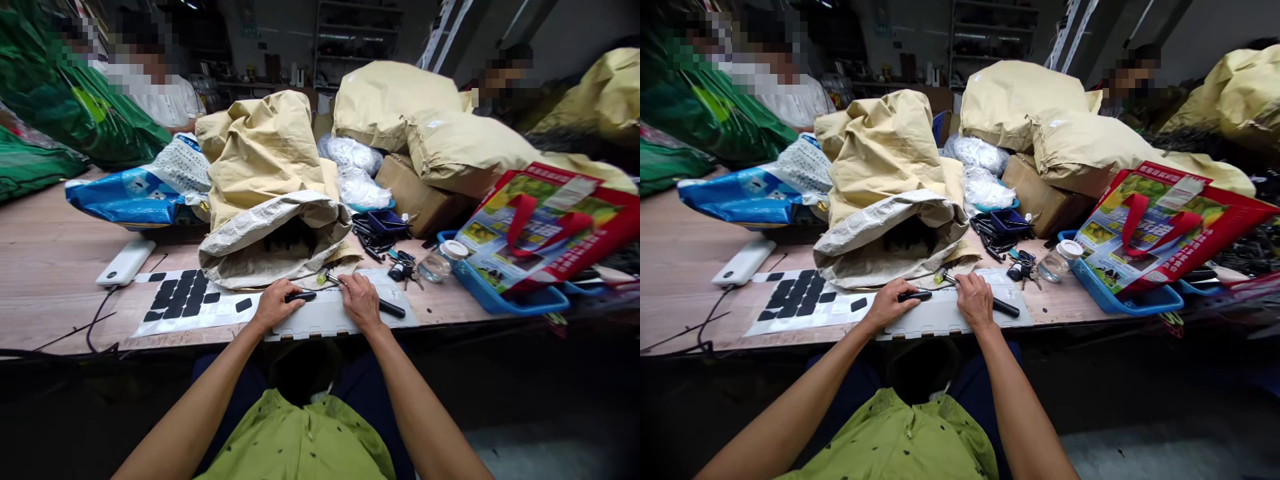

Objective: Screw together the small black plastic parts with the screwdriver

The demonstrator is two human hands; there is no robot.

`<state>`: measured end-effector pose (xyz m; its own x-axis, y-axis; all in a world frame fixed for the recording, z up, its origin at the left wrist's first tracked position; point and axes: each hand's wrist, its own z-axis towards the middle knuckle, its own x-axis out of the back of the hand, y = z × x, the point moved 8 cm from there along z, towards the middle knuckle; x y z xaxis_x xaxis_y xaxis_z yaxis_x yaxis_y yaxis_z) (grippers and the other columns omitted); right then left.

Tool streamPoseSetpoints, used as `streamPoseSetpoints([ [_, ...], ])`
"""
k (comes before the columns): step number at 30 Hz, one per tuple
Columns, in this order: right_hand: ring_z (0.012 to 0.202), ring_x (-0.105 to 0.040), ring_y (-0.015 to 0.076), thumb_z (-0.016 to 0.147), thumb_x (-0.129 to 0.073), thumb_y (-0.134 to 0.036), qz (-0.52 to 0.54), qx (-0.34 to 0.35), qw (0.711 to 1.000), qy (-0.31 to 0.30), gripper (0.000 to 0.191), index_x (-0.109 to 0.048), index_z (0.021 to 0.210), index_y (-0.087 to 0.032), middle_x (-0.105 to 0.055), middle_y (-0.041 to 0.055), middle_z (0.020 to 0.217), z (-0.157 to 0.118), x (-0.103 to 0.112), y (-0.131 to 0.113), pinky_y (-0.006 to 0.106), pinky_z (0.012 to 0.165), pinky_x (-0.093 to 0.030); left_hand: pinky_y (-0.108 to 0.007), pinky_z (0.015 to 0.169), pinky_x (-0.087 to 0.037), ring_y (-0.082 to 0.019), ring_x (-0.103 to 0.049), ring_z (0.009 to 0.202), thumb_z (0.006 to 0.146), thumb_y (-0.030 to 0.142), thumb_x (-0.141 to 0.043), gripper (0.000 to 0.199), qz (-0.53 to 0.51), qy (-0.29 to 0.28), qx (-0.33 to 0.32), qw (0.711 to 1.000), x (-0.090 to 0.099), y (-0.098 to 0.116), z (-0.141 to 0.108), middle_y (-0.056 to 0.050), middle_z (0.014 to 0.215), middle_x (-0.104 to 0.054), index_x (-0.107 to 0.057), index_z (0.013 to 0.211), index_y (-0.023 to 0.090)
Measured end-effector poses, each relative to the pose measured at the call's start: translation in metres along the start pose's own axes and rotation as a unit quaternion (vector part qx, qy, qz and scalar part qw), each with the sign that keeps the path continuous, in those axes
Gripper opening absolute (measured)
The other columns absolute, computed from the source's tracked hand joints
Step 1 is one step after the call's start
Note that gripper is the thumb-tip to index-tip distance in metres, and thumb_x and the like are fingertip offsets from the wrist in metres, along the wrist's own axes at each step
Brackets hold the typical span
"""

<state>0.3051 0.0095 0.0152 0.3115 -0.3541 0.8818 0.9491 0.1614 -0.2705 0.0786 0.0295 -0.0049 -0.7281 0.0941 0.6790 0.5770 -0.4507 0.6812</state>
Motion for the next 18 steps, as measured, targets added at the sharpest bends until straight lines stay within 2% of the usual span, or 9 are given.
streamPoseSetpoints([
  [5,0.100,-0.059,0.0220,0.101,-0.050,-0.024,0.086,0.002,0.996,0.034,0.029,-0.069,0.123,-0.025,-0.067,0.0055,0.102,-0.012,0.019,-0.017,0.031,0.089,-0.044,-0.030,0.081,-0.045,-0.021,-0.062,0.090,0.079,0.020,-0.081,0.019,-0.003,0.000,0.011,1.000,0.002,0.002,0.000,-0.003,0.089,-0.067,-0.077,0.097,0.020],
  [9,0.101,-0.062,0.0195,0.102,-0.048,-0.026,0.169,0.009,0.986,0.007,0.031,-0.068,0.126,-0.027,-0.068,0.0041,0.104,-0.025,0.022,-0.042,0.028,0.090,-0.046,-0.030,0.079,-0.045,-0.020,-0.062,0.088,0.078,0.019,-0.081,0.018,-0.012,0.003,0.012,1.000,0.002,0.002,0.000,-0.002,0.085,-0.065,-0.079,0.095,0.020],
  [13,0.098,-0.062,0.0194,0.103,-0.046,-0.024,0.165,0.015,0.986,-0.011,0.033,-0.068,0.127,-0.027,-0.068,0.0049,0.100,-0.033,0.024,-0.061,0.028,0.088,-0.046,-0.029,0.078,-0.045,-0.019,-0.061,0.086,0.077,0.019,-0.082,0.019,-0.028,0.011,0.006,1.000,0.002,-0.001,-0.001,-0.002,0.084,-0.065,-0.080,0.096,0.021],
  [18,0.093,-0.060,0.0199,0.104,-0.043,-0.023,0.129,0.018,0.991,-0.015,0.037,-0.068,0.131,-0.027,-0.066,0.0063,0.094,-0.043,0.022,-0.071,0.028,0.084,-0.045,-0.028,0.076,-0.045,-0.018,-0.060,0.084,0.078,0.019,-0.082,0.012,-0.027,0.014,0.000,1.000,0.002,-0.001,-0.001,-0.002,0.081,-0.062,-0.080,0.090,0.021],
])
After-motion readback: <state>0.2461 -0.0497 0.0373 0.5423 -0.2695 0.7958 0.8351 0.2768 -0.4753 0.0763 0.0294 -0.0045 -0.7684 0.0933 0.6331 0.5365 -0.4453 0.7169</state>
